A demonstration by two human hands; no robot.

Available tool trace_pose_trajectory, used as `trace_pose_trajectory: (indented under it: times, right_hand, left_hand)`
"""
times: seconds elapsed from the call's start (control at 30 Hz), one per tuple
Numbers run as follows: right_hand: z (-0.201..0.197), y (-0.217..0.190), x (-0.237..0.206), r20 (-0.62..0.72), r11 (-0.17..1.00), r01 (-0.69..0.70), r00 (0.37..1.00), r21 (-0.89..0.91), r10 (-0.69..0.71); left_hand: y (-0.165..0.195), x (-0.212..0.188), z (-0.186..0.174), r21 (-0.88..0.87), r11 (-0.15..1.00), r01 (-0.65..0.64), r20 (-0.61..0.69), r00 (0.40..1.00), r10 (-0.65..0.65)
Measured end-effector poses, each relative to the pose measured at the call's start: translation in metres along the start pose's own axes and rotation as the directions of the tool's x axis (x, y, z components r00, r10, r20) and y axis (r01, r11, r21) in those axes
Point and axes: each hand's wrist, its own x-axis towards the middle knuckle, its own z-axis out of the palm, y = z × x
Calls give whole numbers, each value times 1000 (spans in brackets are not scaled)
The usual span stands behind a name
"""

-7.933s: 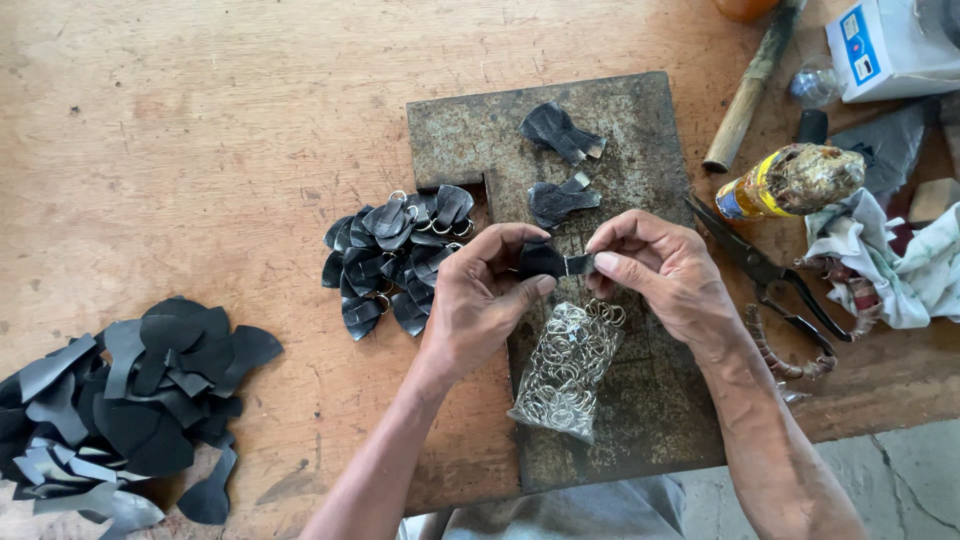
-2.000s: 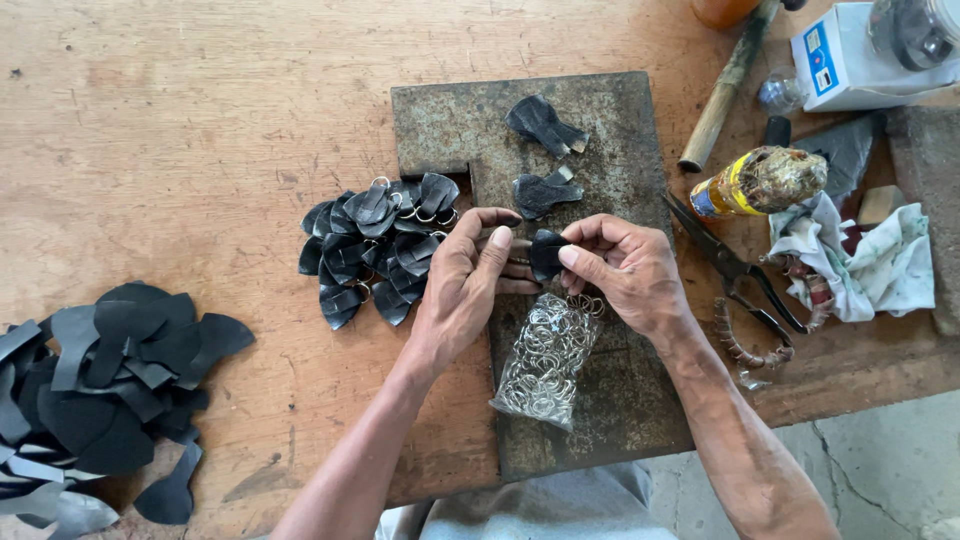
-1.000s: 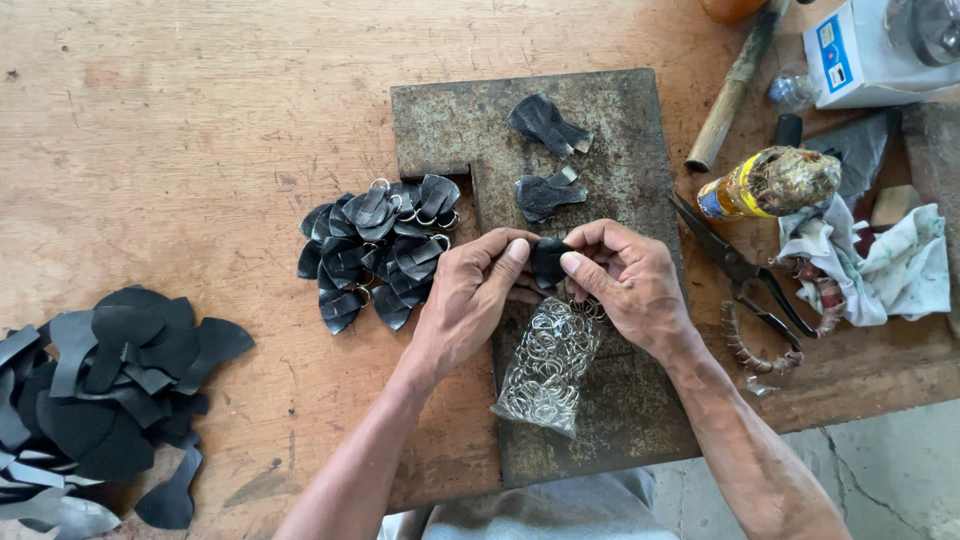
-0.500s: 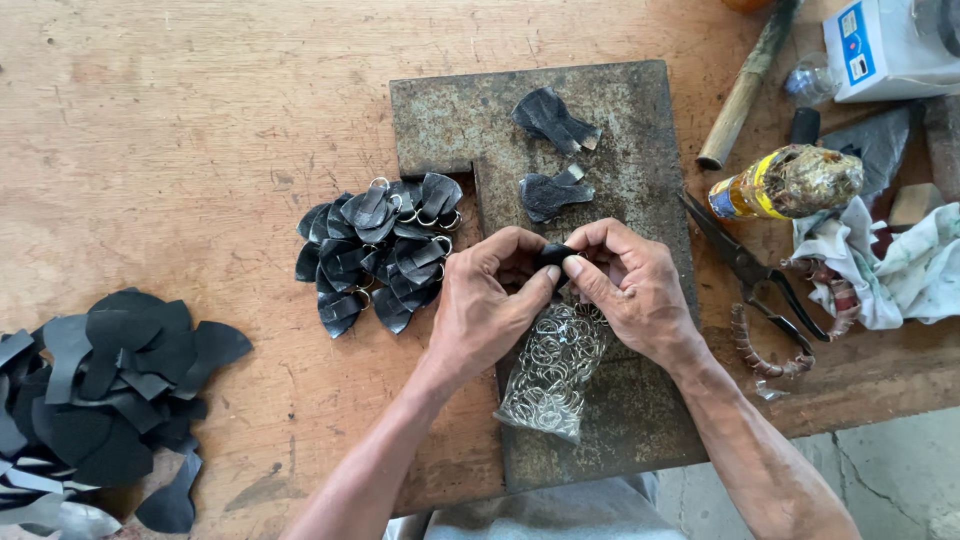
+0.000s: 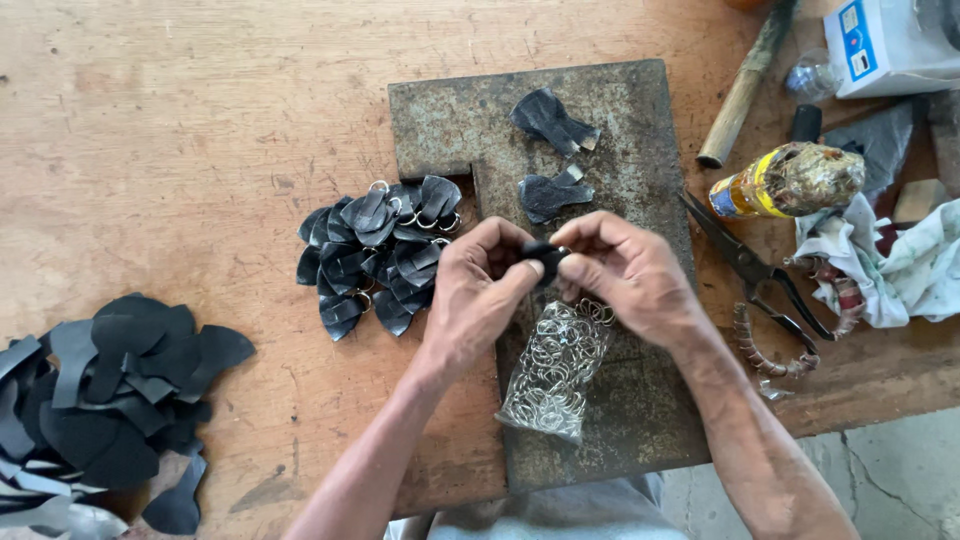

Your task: The person picks up a black leather piece, threads a metal split key ring through a hole in it, and places the finished piece on a growing pile of completed keychains. They repeat this assembly cycle one piece at a time, taking rings from a plastic bag on the workbench.

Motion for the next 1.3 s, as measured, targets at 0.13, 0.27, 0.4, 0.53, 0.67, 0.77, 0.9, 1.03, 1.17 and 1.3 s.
trace_pose_trajectory:
  times: [0.13, 0.27, 0.4, 0.53, 0.67, 0.77, 0.9, 1.03, 1.17, 1.3]
  right_hand:
    - [-12, 1, 0, -21, 980, -41, 999, 195, 46]
    - [-10, 7, -2, -28, 999, 4, 1000, 45, -3]
    - [-6, 8, -1, -46, 1000, 27, 999, 12, -26]
    - [-5, 8, -3, -34, 1000, 23, 999, 13, -22]
    - [-4, 8, -4, -26, 999, 41, 999, 16, -40]
    - [-1, 6, -5, -59, 999, 29, 998, -39, -31]
    - [5, -1, -9, -116, 967, 121, 982, -223, -149]
    - [8, -7, -15, -136, 879, 169, 958, -445, -253]
    - [0, -6, -13, -114, 967, 115, 983, -228, -144]
    - [-6, -5, -12, -37, 994, 109, 993, -4, -109]
  left_hand:
    - [1, 0, -2, -13, 999, 38, 12, 999, -38]
    - [7, -2, -2, 27, 997, 67, 21, 998, -67]
    - [12, -7, -2, 111, 994, 2, 47, 999, -7]
    - [15, -10, -3, 132, 991, -34, 63, 998, 26]
    - [12, -14, -1, 162, 981, -103, 61, 994, 94]
    - [7, -15, 3, 285, 941, -183, 5, 982, 190]
    - [0, -16, 7, 379, 883, -277, 36, 958, 285]
    - [0, -17, 6, 387, 875, -292, 47, 954, 298]
    - [7, -14, -1, 235, 954, -186, 74, 982, 173]
    - [14, -13, -6, 19, 1000, -6, 123, 992, 3]
